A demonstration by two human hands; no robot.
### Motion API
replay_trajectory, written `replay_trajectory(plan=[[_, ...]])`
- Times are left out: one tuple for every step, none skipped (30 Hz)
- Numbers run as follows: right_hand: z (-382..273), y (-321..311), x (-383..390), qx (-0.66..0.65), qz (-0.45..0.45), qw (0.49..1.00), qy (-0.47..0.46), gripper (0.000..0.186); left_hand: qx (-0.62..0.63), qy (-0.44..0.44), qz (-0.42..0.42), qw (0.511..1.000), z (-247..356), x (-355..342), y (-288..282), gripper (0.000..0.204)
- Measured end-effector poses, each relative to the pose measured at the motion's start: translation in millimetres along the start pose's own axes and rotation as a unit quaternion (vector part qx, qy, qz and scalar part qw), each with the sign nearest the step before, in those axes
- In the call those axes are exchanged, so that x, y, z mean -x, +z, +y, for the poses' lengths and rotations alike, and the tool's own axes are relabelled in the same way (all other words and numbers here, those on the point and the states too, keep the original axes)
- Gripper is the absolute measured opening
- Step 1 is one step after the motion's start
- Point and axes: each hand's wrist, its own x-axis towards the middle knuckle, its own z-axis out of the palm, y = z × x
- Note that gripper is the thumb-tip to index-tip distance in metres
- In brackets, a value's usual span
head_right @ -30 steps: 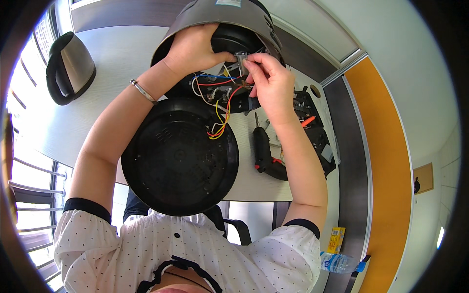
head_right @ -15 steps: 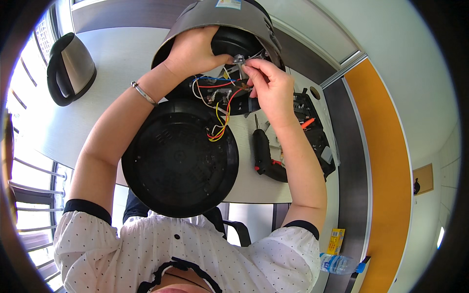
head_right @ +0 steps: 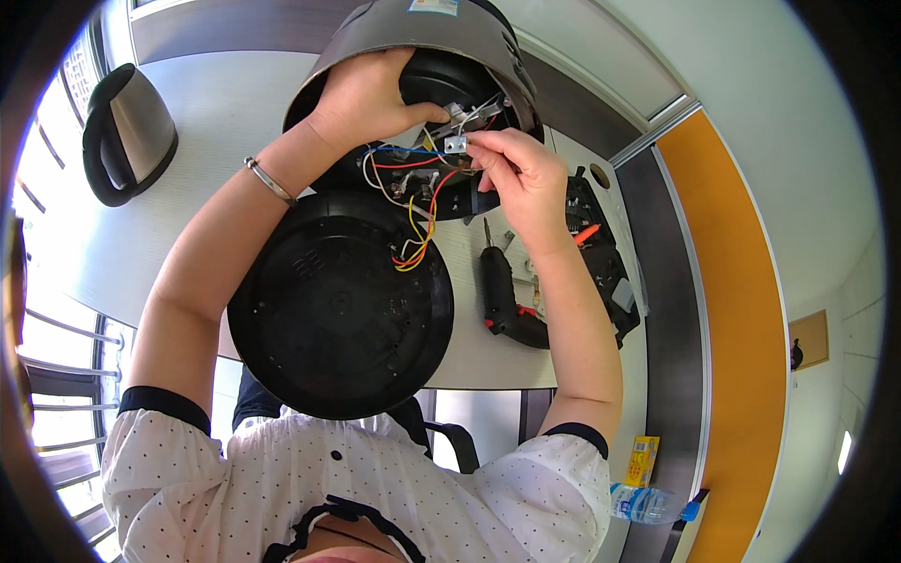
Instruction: The person works on the internal wiring of a disassembled appliance, connecting and adjusting wires and components inside the housing. They repeatedly reach for small parts on the table and insert them into the device.
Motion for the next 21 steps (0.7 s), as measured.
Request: replay_trajectory(plan=[[0.3,-0.1,0.5,-0.002,0.000,1.000,-0.001,0.011,-0.003,-0.008,-0.019,1.000,0.9,-0.2,-1.3,0.063],[0.3,0.1,0.4,-0.005,-0.001,1.000,-0.003,0.012,-0.004,-0.008,-0.019,1.000,0.8,-0.1,-1.4,0.063],[0.3,0.1,0.4,-0.008,-0.001,1.000,-0.005,0.012,-0.005,-0.009,-0.018,1.000,0.6,-0.1,-1.5,0.063],[0.2,0.0,0.4,-0.009,-0.003,1.000,-0.008,0.012,-0.006,-0.009,-0.018,1.000,0.6,-0.1,-1.6,0.063],[0.1,-0.2,0.5,-0.009,-0.004,1.000,-0.011,0.012,-0.003,-0.013,-0.023,1.000,1.0,-0.2,-2.1,0.063],[0.1,-0.5,0.6,-0.009,-0.005,1.000,-0.014,0.012,-0.001,-0.017,-0.029,0.999,1.7,-0.4,-2.9,0.063],[0.7,-0.9,0.9,-0.006,-0.007,1.000,-0.018,0.013,0.002,-0.021,-0.035,0.999,2.1,-0.4,-3.2,0.063],[1.6,-1.3,1.0,-0.004,-0.009,1.000,-0.022,0.013,0.003,-0.023,-0.040,0.999,1.9,-0.5,-3.0,0.063],[2.2,-1.6,1.2,-0.001,-0.011,1.000,-0.026,0.013,0.003,-0.026,-0.045,0.999,1.4,-0.7,-2.5,0.063],[2.2,-1.6,1.2,0.003,-0.013,1.000,-0.029,0.013,0.004,-0.028,-0.051,0.998,0.8,-0.9,-1.8,0.063],[1.9,-1.3,0.8,0.007,-0.015,0.999,-0.032,0.014,0.005,-0.016,-0.022,1.000,-0.7,-0.8,0.3,0.063],[1.5,-1.0,0.4,0.010,-0.017,0.999,-0.036,0.014,0.005,-0.003,0.006,1.000,-2.8,-0.1,3.7,0.063],[0.9,-1.5,-0.3,0.016,-0.026,0.999,-0.037,0.014,0.006,0.009,0.034,0.999,-4.1,0.2,5.2,0.063],[0.6,-3.2,0.1,0.022,-0.034,0.998,-0.038,0.015,0.006,0.007,0.031,0.999,-3.4,0.2,5.3,0.062],[0.3,-4.4,0.3,0.028,-0.042,0.998,-0.038,0.016,0.006,0.005,0.028,1.000,-2.4,0.2,4.7,0.062],[0.1,-4.6,0.2,0.028,-0.043,0.998,-0.040,0.016,0.007,0.002,0.026,1.000,-1.6,-0.3,4.1,0.062],[0.3,-4.2,0.4,0.027,-0.041,0.998,-0.042,0.016,0.001,-0.002,0.012,1.000,-1.3,-0.9,3.3,0.063],[0.4,-4.0,0.5,0.026,-0.040,0.998,-0.044,0.016,-0.004,-0.006,-0.002,1.000,-1.2,-1.5,2.4,0.064],[0.6,-4.3,0.1,0.029,-0.038,0.998,-0.045,0.016,-0.009,-0.010,-0.015,1.000,-1.2,-1.9,2.1,0.065],[1.0,-4.6,1.6,0.032,-0.034,0.998,-0.042,0.016,-0.010,-0.002,0.000,1.000,-1.1,-1.3,3.7,0.066],[1.4,-5.5,2.7,0.036,-0.029,0.998,-0.039,0.017,-0.009,0.006,0.015,1.000,-1.8,-1.4,5.9,0.066]])
